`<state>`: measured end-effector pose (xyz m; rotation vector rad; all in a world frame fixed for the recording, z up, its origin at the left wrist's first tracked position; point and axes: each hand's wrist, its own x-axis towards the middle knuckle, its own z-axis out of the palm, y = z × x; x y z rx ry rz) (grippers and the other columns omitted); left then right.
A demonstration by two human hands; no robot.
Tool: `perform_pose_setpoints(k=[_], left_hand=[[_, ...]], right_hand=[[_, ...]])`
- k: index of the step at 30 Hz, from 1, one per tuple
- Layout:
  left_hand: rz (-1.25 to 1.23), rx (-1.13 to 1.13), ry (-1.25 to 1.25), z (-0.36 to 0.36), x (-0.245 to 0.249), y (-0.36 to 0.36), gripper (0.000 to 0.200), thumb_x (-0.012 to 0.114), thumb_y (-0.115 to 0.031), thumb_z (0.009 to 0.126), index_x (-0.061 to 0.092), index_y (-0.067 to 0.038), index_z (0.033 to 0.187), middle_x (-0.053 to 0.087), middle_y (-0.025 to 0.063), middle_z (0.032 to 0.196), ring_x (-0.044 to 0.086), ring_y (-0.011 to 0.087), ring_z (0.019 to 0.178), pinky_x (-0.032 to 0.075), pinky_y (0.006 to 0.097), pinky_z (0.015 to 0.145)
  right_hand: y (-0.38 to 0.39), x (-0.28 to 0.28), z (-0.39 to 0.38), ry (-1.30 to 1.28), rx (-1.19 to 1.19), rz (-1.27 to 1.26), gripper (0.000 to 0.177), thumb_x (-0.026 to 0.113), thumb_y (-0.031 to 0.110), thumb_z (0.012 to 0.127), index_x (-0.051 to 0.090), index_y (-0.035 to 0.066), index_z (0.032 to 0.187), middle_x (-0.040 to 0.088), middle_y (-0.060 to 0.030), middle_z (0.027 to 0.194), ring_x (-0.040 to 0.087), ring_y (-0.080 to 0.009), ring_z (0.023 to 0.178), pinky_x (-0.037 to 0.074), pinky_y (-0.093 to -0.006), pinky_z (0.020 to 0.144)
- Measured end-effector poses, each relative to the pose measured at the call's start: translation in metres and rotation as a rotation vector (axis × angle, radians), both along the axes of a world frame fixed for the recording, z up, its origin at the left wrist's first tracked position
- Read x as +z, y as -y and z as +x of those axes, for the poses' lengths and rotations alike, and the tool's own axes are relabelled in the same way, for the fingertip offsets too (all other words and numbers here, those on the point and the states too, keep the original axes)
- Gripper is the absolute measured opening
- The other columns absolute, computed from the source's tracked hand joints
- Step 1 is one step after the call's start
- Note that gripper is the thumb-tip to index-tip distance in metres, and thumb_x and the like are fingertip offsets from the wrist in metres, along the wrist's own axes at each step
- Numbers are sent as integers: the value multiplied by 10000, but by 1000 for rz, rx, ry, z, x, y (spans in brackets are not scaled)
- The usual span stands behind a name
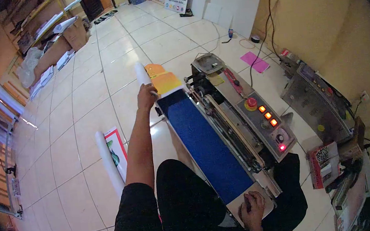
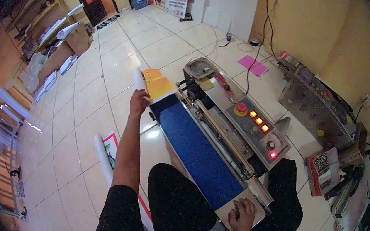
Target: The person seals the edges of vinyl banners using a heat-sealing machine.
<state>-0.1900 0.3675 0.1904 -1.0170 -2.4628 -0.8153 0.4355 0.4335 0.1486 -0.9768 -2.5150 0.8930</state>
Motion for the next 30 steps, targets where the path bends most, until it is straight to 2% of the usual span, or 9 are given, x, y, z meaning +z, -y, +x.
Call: perform_pose_setpoints(k=[4, 8, 10, 12, 18, 22, 24, 28, 30], left_hand=[[151, 146, 203, -31, -60, 89, 307, 733, -1, 635, 702, -82, 929, 690, 114, 942, 655, 298, 1017, 522, 399, 894], [-464, 117, -125, 41, -118, 198, 497, 706, 39, 667, 672, -163, 1120, 520, 139, 1381, 508, 344, 1263, 504, 393, 968], [-14, 273, 371, 106, -142, 238, 494, 603, 49, 746, 660, -186, 1177, 442, 119, 1462, 353, 376, 1377, 470, 412, 1022], [-358, 94, 67, 144, -174, 294, 509, 608, 41, 736, 660, -202, 1180, 399, 77, 1499, 250, 382, 1425, 475, 424, 1019], [-675, 93, 247, 240, -113, 302, 740, 616, -26, 755, 375, -96, 1452, 246, 199, 1548, 139, 431, 1444, 265, 480, 1164], [-150, -31, 370, 229, -129, 305, 882, 667, -373, 828, 232, 46, 1470, 231, 307, 1509, 167, 443, 1430, 166, 461, 1181], [271, 562, 483, 204, -143, 292, 864, 603, -453, 879, 225, 51, 1471, 229, 301, 1515, 194, 429, 1425, 177, 468, 1173], [-199, 645, 227, 170, -212, 275, 704, 596, -364, 899, 351, 45, 1417, 357, 322, 1439, 356, 424, 1342, 215, 509, 1147], [-952, 301, -126, 171, -197, 258, 557, 598, -301, 892, 466, 21, 1326, 433, 297, 1386, 406, 455, 1287, 228, 578, 1120]], right_hand=[[-1, 1, -1, 12, 3, 27, 353, 615, 144, 777, 618, 38, 1113, 542, -156, 1211, 451, -347, 1224, 276, -518, 1062], [1, 0, -2, -10, -10, 0, 335, 609, 132, 773, 619, 32, 1092, 543, -154, 1200, 450, -353, 1219, 281, -522, 1057], [0, -4, 0, -4, -19, 15, 326, 612, 127, 767, 625, 26, 1077, 543, -157, 1198, 445, -359, 1220, 284, -525, 1056], [-1, -3, 0, 10, -21, 1, 325, 611, 128, 769, 627, 25, 1076, 543, -159, 1199, 444, -361, 1221, 282, -527, 1056], [-1, -3, -2, 38, -14, -35, 332, 605, 153, 786, 624, 23, 1091, 534, -166, 1222, 437, -371, 1227, 276, -536, 1058], [2, 3, -3, 40, -26, -15, 344, 591, 185, 808, 623, 16, 1107, 529, -171, 1237, 433, -372, 1236, 259, -538, 1073], [1, -3, -3, 42, -37, -30, 341, 598, 174, 811, 623, 21, 1115, 526, -169, 1245, 433, -369, 1239, 269, -532, 1073], [0, 16, 4, -31, 43, -36, 335, 628, 120, 807, 629, 53, 1135, 511, -158, 1282, 439, -360, 1244, 325, -504, 1063], [2, 34, 22, -87, -47, -77, 338, 637, 97, 799, 631, 66, 1135, 513, -152, 1285, 441, -359, 1249, 346, -490, 1059]])
